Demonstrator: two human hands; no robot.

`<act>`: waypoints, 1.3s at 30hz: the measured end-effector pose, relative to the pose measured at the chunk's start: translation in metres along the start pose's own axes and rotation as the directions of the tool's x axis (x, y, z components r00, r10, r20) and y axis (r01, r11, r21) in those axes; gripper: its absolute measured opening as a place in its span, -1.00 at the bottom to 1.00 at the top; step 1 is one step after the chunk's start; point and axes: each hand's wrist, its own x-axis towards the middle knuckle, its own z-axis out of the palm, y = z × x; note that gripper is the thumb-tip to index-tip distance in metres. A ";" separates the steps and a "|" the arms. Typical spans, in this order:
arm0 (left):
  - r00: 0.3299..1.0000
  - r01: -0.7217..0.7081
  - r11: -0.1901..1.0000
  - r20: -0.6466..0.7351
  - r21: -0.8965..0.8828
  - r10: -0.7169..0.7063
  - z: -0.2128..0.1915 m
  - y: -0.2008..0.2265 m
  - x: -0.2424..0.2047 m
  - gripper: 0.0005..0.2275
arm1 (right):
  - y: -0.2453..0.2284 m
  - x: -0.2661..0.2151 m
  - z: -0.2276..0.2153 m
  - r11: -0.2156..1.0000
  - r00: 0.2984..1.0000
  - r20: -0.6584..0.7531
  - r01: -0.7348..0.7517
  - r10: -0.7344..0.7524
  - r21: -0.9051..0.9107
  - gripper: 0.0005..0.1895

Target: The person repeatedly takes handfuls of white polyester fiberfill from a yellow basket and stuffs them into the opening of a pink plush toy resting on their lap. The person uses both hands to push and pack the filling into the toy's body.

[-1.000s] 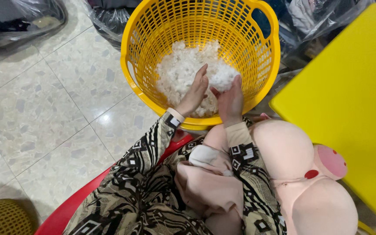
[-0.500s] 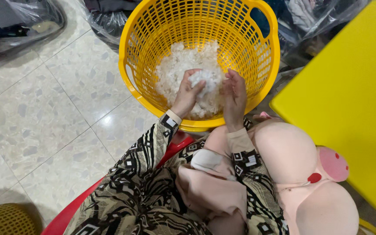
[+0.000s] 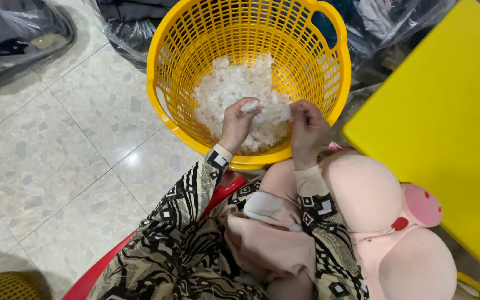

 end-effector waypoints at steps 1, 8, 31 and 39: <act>1.000 -0.026 1.000 -0.007 -0.009 0.026 -0.003 -0.003 0.003 -0.83 | -0.004 -0.001 0.000 1.000 0.999 -0.035 0.000 0.000 0.002 -0.92; 0.877 0.019 0.960 -0.457 -0.280 -0.151 -0.037 0.001 0.021 -0.85 | -0.058 0.007 -0.016 0.906 0.949 -0.086 0.260 -0.304 -0.335 -0.89; 0.992 0.122 0.987 0.058 -0.109 -0.116 0.022 0.040 -0.015 -0.70 | -0.034 0.001 0.012 0.916 0.889 0.448 0.095 0.099 -0.390 -0.50; 0.999 -0.033 0.972 0.008 0.232 0.032 0.029 0.048 -0.021 -0.82 | -0.052 -0.007 0.004 0.874 0.939 0.178 0.340 -0.295 -0.348 -0.96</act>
